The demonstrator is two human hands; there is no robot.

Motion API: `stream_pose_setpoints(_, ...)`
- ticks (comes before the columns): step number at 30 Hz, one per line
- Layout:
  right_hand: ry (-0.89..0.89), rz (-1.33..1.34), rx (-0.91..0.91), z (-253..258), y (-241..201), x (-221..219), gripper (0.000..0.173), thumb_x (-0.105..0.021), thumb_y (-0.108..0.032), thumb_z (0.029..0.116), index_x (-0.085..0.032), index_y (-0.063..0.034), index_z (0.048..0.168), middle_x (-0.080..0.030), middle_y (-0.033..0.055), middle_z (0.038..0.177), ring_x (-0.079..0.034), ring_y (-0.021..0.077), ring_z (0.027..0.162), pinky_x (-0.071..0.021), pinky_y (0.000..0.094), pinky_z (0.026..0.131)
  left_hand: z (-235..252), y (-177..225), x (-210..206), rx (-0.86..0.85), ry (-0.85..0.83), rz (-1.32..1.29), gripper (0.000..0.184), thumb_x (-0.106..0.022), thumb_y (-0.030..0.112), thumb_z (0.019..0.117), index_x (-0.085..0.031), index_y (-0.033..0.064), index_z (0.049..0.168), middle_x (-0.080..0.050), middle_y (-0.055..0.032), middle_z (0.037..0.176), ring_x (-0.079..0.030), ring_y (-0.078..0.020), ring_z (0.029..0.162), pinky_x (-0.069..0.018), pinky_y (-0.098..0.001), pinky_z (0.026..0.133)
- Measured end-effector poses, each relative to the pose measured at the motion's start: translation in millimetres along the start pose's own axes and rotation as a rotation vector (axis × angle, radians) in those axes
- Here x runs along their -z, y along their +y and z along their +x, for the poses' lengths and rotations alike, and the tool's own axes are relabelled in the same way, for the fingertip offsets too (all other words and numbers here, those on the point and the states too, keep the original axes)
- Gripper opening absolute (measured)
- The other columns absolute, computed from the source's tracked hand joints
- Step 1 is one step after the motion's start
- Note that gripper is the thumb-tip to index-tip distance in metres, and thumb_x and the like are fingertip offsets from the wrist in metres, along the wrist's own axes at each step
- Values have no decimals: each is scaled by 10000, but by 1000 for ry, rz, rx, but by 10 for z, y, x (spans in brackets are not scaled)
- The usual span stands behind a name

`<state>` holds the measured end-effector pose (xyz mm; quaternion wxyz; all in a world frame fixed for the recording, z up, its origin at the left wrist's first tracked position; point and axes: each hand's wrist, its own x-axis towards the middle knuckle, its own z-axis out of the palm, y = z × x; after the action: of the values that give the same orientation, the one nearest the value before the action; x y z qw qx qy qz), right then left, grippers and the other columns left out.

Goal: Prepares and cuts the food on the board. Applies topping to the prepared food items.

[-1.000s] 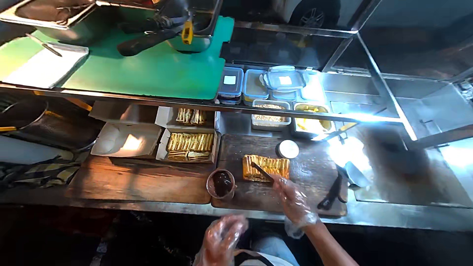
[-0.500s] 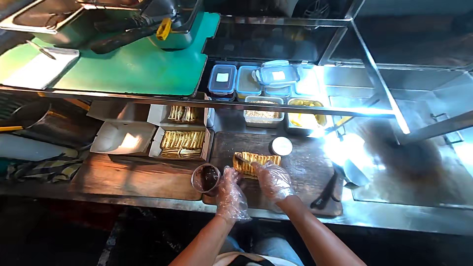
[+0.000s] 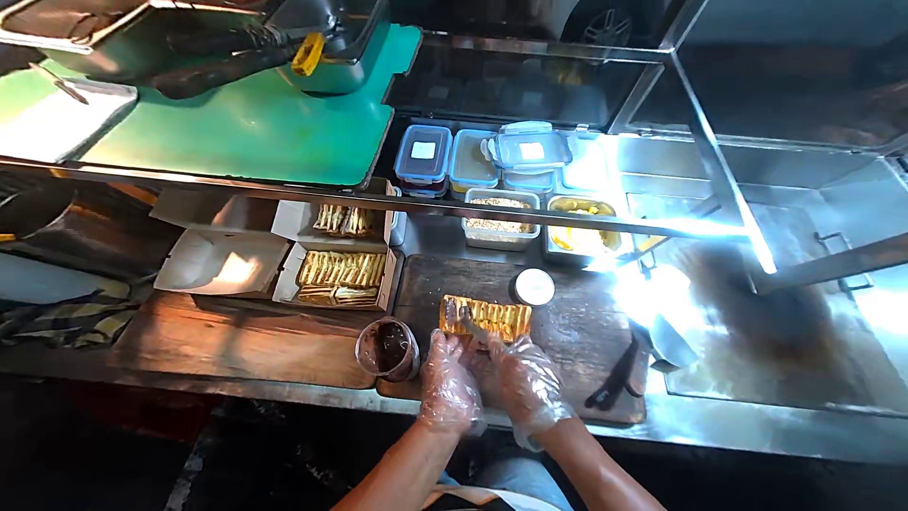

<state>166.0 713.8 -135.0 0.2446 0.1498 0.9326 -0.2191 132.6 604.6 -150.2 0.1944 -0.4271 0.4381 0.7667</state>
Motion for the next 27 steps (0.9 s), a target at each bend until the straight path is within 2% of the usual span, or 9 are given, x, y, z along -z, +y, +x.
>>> stream_pose_setpoints(6, -42, 12, -13, -169, -99, -57, 468, -501, -252, 1026, -539, -310, 1488, -604, 240, 1332, -649, 398, 1159, -561, 552, 931, -26, 120, 25, 21, -80, 10, 637, -282, 508, 1103, -395, 33, 1513, -472, -201, 1504, -512, -297, 1337, -460, -460, 1065)
stream_pose_setpoints(10, 125, 510, 135, -653, -18, 25, 423, -486, -233, 1051, -603, -196, 1456, -691, 109, 1250, -669, 190, 1108, -549, 381, 993, -265, 223, 545, 69, -269, 196, 520, -323, 400, 1118, -516, -12, 1370, -661, -195, 1218, -693, -305, 1055, -594, -470, 881)
stream_pose_setpoints(11, 77, 655, 163, -725, -76, 118, 400, -512, -193, 1039, -620, -157, 1422, -718, 54, 1185, -687, 125, 1000, -575, 323, 916, -384, 288, 792, -36, -327, 323, 418, -390, 267, 1108, -568, -44, 1323, -704, -193, 1156, -727, -305, 984, -623, -457, 837)
stream_pose_setpoints(13, -138, 880, 133, -827, -332, 353, 350, -536, -155, 1031, -598, -81, 1366, -711, 18, 870, -637, 107, 602, -576, 291, 556, -503, 496, 1356, -552, -329, 672, 236, -600, 73, 993, -690, -39, 1179, -758, -110, 1021, -751, -188, 811, -657, -342, 705)
stream_pose_setpoints(16, -397, 730, -3, -724, -827, 677, 346, -536, -282, 1042, -585, -126, 1346, -665, 47, 749, -631, 161, 535, -571, 346, 519, -97, 1035, 1869, -1184, -205, 1076, 666, -824, 464, 789, -664, 61, 1295, -702, -83, 1222, -674, -150, 1026, -576, -387, 878)
stream_pose_setpoints(19, -442, 384, -27, -334, -1261, 791, 383, -471, -403, 1062, -660, -80, 1143, -670, 91, 839, -664, 208, 684, -578, 427, 687, 312, 1446, 1631, -1123, -426, 1320, 1211, -821, 760, 620, -442, 63, 1535, -460, -149, 1567, -421, -255, 1466, -368, -474, 1211)
stream_pose_setpoints(21, -440, 146, -38, -34, -1497, 665, 389, -448, -356, 1062, -677, -42, 1063, -690, 158, 963, -693, 289, 862, -561, 514, 799, 546, 1431, 1416, -1077, -540, 1359, 1195, -886, 686, 584, -461, 71, 1517, -491, -115, 1545, -434, -213, 1453, -371, -414, 1212)
stream_pose_setpoints(24, -446, 75, -119, 220, -1727, 472, 318, -497, -227, 1055, -678, 22, 1133, -686, 207, 1119, -673, 325, 1049, -531, 529, 920, 746, 1186, 1330, -1172, -442, 1259, 1003, -898, 619, 614, -584, 104, 1415, -629, -58, 1398, -581, -164, 1304, -483, -400, 1115)
stream_pose_setpoints(27, -276, 816, -388, 91, -1687, 191, 177, -502, -170, 1061, -593, -18, 1077, -576, 47, 736, -557, 97, 552, -479, 229, 502, 643, 1000, 1301, -1098, -277, 1224, 980, -863, 584, 642, -576, 66, 1423, -629, -115, 1388, -584, -227, 1298, -461, -438, 1115)
